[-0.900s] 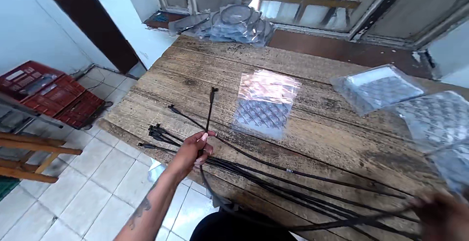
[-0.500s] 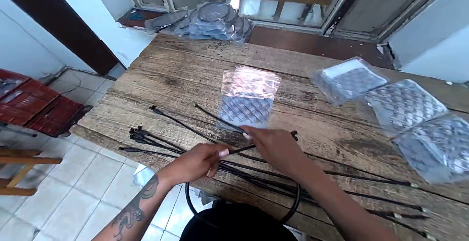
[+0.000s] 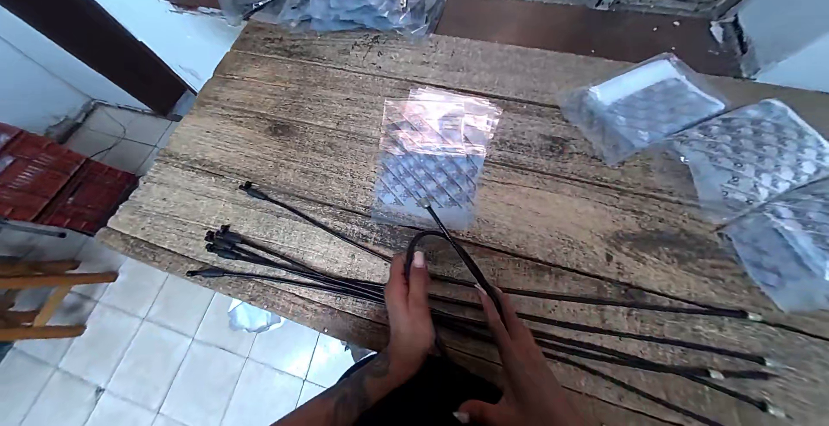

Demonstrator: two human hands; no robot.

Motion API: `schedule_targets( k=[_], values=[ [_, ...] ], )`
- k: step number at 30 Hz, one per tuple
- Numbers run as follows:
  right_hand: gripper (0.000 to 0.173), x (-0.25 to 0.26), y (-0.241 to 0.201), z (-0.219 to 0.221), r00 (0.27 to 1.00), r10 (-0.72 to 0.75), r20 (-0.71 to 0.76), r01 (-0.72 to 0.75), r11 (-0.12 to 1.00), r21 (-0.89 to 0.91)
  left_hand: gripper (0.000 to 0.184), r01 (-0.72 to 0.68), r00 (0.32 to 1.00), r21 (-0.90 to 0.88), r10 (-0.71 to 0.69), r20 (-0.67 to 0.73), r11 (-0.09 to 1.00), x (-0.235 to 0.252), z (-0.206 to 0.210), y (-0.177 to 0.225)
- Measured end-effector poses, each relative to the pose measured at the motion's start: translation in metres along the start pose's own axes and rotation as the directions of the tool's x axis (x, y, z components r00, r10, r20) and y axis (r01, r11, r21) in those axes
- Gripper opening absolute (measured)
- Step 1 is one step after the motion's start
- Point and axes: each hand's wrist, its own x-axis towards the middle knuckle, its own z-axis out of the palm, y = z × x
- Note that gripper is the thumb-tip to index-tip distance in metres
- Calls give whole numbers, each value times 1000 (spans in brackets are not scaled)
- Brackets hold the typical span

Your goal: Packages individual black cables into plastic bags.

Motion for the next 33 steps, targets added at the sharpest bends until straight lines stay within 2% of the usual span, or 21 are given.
schedule_targets(
  k=[2,3,5,6,8,12,15,18,19,22,24,26,29,31,33],
  values=[
    [132,-1,8,9,989,117,-95,-100,980,171,49,-105,972,238,48,231,966,28,4,6],
    [125,-2,13,9,974,169,-148,-139,972,191,52,-221,920,379,63,388,899,53,-2,9],
    [110,-2,28,-1,944,194,-268,-180,981,78,33,-467,793,546,55,607,695,116,-24,14],
    [103,-3,36,-8,933,182,-311,-195,981,-10,23,-516,762,579,30,647,631,147,-38,12],
    [94,-8,46,-22,930,164,-329,-210,972,-109,24,-561,741,576,51,670,595,187,-61,-1],
    [90,-4,34,-33,954,153,-259,-182,979,-91,14,-601,757,543,202,621,587,208,-65,-29],
    [87,6,12,-34,974,140,-176,-160,982,-105,7,-631,763,563,294,576,534,200,-54,-23],
    [84,8,0,-33,983,149,-112,-163,978,-132,17,-700,711,605,286,643,380,184,-41,5],
    [82,5,-3,-34,985,152,-82,-162,977,-138,18,-734,677,590,292,676,336,182,-41,7],
    [77,-3,-16,-42,991,131,16,-126,979,-159,14,-838,535,521,430,727,162,181,-58,-6],
    [74,-4,-23,-41,996,90,23,-84,982,-168,28,-864,451,502,488,748,29,158,-65,-11],
    [74,4,-24,-36,995,74,-63,-82,985,-154,39,-875,382,482,532,755,-55,121,-61,-12],
    [69,17,-10,-18,945,155,-288,-184,980,-74,46,-900,338,434,568,751,-39,74,-47,-8],
    [64,16,-13,-6,919,258,-298,-264,964,21,46,-922,346,384,539,768,45,55,-39,-9],
    [58,10,-25,8,918,283,-278,-265,959,101,44,-939,332,327,528,782,107,39,-34,-9]
  ],
)
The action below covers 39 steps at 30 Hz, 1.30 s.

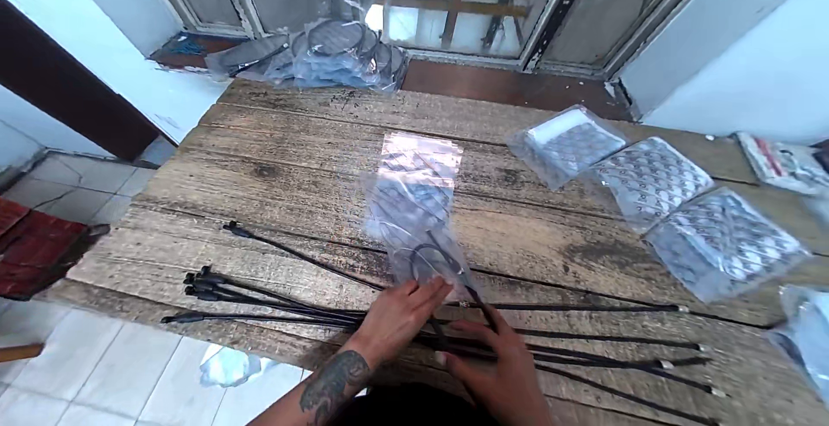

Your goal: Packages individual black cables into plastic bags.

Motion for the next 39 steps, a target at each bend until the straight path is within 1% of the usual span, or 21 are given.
schedule_targets(
  k=[4,6,7,9,10,11,12,14,15,16,18,19,21,24,27,29,31,33,34,36,39],
  values=[
    [51,5,-13,25,992,74,-105,-69,996,57,37,-129,983,-28,124,-136,991,-12,-3,34],
    [60,19,-13,34,981,139,-132,-133,990,50,33,1,981,-111,-23,-194,994,-29,-2,47],
    [69,23,-15,39,974,185,-129,-177,982,68,29,177,962,-200,-212,-171,964,-38,0,52],
    [83,23,-26,47,959,241,-146,-236,970,50,29,600,781,-301,-625,18,741,-47,6,49],
    [88,21,-30,53,954,260,-152,-260,965,16,31,746,660,-304,-717,225,592,-50,6,47],
    [90,20,-30,62,955,249,-163,-256,967,-20,33,825,565,-313,-698,440,471,-52,5,47],
    [85,21,-28,72,957,208,-202,-221,974,-46,34,838,543,-336,-601,587,429,-55,5,49],
    [86,35,-24,88,957,132,-257,-170,976,-133,34,790,587,-406,-372,719,460,-60,5,55],
    [94,42,-22,92,970,114,-216,-152,974,-167,33,785,589,-419,-343,731,455,-64,3,54],
    [100,48,-18,96,983,75,-166,-107,976,-191,33,804,568,-399,-370,735,440,-69,1,49],
    [102,49,0,102,990,-126,-66,112,976,-188,32,854,508,-342,-491,708,391,-86,-1,33],
    [94,43,9,102,965,-260,-24,251,950,-186,30,867,496,-344,-552,671,361,-97,-4,26],
    [66,24,25,103,853,-521,12,516,840,-169,28,881,473,-356,-636,610,313,-113,-13,19],
    [48,6,36,107,703,-712,5,680,669,-301,27,898,436,-342,-668,603,278,-126,-22,20],
    [46,6,33,110,617,-785,51,725,542,-426,26,902,424,-348,-681,598,256,-131,-18,23],
    [48,1,27,104,623,-769,143,734,513,-445,25,897,427,-368,-691,583,244,-135,-17,26],
    [26,-4,30,101,609,-770,192,759,495,-423,25,899,422,-365,-699,578,242,-137,-17,28],
    [13,-4,29,102,612,-774,164,751,503,-427,26,907,414,-332,-682,603,258,-134,-18,32],
    [13,-2,24,105,624,-770,129,728,514,-454,27,908,417,-316,-662,623,275,-131,-18,36],
    [33,4,10,115,669,-743,28,646,562,-516,27,905,424,-314,-652,629,286,-127,-17,42],
    [40,9,8,119,724,-690,-10,611,648,-455,28,894,426,-395,-668,610,210,-129,-16,39]
  ],
)
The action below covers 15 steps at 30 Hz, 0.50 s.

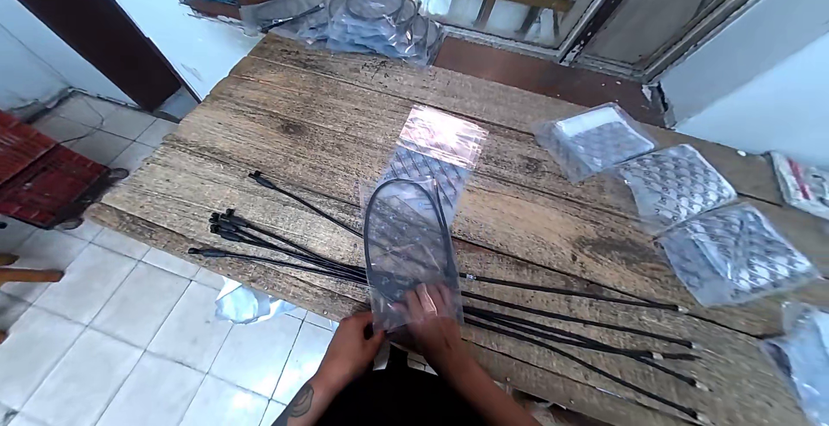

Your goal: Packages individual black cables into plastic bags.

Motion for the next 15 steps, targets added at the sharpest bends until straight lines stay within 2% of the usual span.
schedule_targets(
  k=[1,3,4,5,7,8,9,10,11,12,13,14,15],
  values=[
    [41,-6,4,-3,1000,-14,11,14,997,77,31,1,998,-118,5,55,993,0,-5,-2],
    [42,-22,13,-18,994,-97,-43,104,971,214,46,56,975,-425,42,219,903,-1,-16,-1],
    [35,-30,17,-30,988,-103,-116,128,963,236,48,89,968,-517,48,246,851,1,-17,3],
    [31,-35,20,-43,980,-57,-188,101,967,236,45,110,976,-575,20,215,811,6,-13,7],
    [38,-34,36,-65,941,165,-295,-121,979,164,39,116,993,-623,-106,53,773,22,4,16],
    [42,-28,49,-71,910,317,-268,-287,947,147,34,104,987,-631,-160,-32,768,28,10,20],
    [42,-20,63,-76,863,477,-164,-449,875,181,29,95,981,-657,-183,-67,748,30,11,25],
    [40,-11,75,-81,790,613,20,-595,758,268,24,99,983,-695,-179,-44,712,25,6,33],
    [37,-1,85,-84,691,675,260,-716,588,376,21,119,987,-723,-161,11,680,19,-4,41],
    [35,10,89,-84,599,637,486,-794,390,466,20,141,988,-729,-144,59,669,12,-14,48],
    [38,17,87,-81,538,544,644,-830,212,515,22,149,988,-715,-125,87,684,9,-21,51],
    [44,20,81,-75,523,458,718,-836,116,536,27,144,990,-688,-106,97,711,8,-25,48],
    [50,21,74,-67,536,408,739,-829,90,552,32,122,993,-655,-90,82,746,12,-25,43]
  ],
)
